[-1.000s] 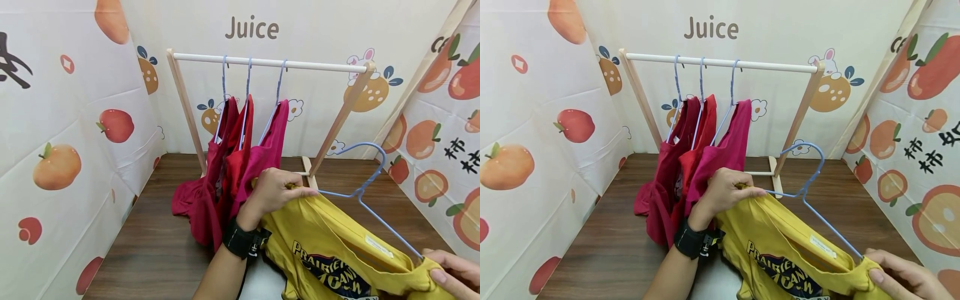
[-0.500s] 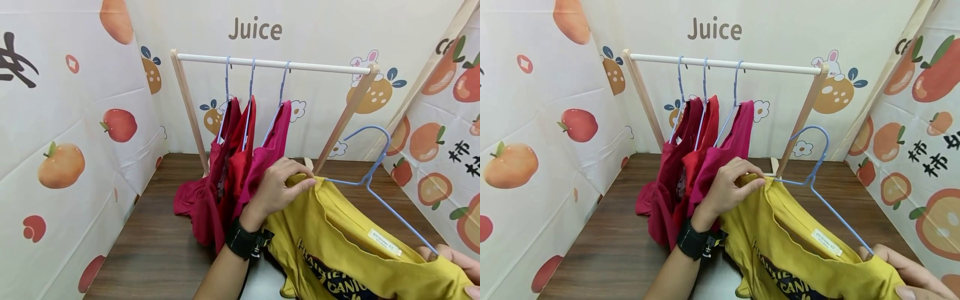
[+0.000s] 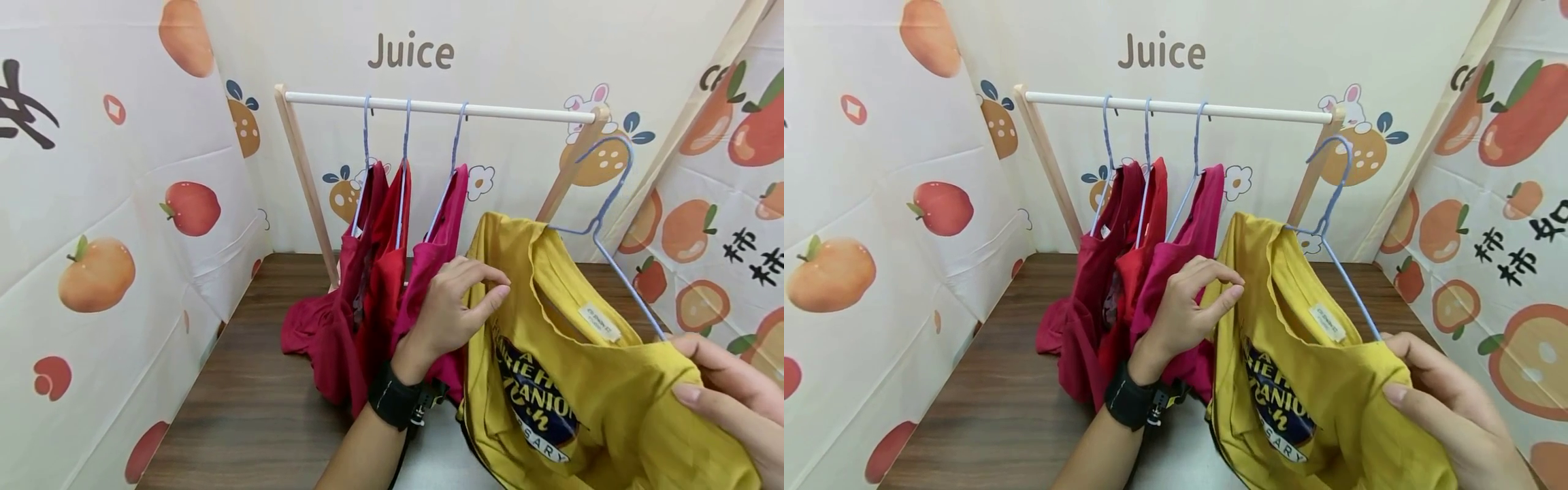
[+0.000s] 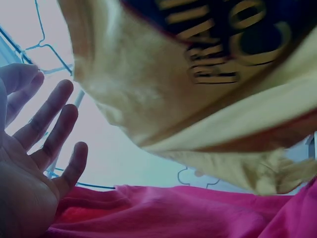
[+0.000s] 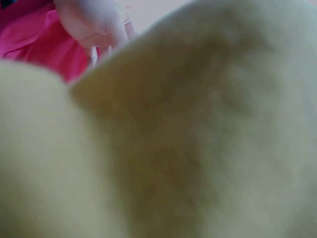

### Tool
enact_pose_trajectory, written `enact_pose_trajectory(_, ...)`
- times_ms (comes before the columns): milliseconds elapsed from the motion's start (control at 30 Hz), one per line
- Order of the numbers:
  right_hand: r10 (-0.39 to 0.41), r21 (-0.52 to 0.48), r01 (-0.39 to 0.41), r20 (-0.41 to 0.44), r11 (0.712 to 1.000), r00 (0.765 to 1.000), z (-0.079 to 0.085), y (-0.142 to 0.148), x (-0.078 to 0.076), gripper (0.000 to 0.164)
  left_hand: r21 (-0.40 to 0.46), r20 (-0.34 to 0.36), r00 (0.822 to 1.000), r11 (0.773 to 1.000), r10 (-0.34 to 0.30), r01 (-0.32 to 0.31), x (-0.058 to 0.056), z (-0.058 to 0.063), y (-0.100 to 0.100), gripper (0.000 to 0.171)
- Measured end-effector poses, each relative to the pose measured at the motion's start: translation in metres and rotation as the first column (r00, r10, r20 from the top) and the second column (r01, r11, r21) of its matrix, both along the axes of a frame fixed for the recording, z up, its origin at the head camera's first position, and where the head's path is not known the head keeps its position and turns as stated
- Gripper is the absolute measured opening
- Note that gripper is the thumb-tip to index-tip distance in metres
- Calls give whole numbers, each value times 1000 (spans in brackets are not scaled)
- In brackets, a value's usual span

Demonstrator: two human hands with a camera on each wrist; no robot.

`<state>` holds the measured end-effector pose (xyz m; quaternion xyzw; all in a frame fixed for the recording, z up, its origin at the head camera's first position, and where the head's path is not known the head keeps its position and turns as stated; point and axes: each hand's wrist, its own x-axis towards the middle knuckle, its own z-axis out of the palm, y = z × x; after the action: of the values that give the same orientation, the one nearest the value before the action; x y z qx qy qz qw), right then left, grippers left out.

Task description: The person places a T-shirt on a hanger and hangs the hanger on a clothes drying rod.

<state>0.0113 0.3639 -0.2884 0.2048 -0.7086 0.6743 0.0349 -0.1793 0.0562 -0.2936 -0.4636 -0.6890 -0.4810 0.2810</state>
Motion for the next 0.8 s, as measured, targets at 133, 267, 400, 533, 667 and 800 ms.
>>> enact_pose_trajectory(133,-100,49,103,-61,993,993,19,-23,-10,43,21,-5,1000,999,29,-29,-1,1,-3,9)
enact_pose_trajectory(267,-131,-9,131,-127,991,983,35,-50,-26,37,41,4,1000,999,26,-26,0,3,-7,8)
enact_pose_trajectory(400,-161,-126,137,-214,983,963,45,-79,-50,32,30,-5,1000,1000,0,0,1,4,-7,9)
enact_pose_trajectory(533,-281,-158,250,-226,955,933,55,-102,-74,23,8,-20,1000,1000,-10,10,4,5,-5,10)
enact_pose_trajectory(667,-331,-122,311,-208,942,920,60,-113,-94,17,-6,-27,1000,1000,-7,7,7,6,-5,10)
enact_pose_trajectory(800,-301,-105,285,-179,953,937,58,-118,-108,15,-10,-32,999,1000,-2,2,8,7,-5,10)
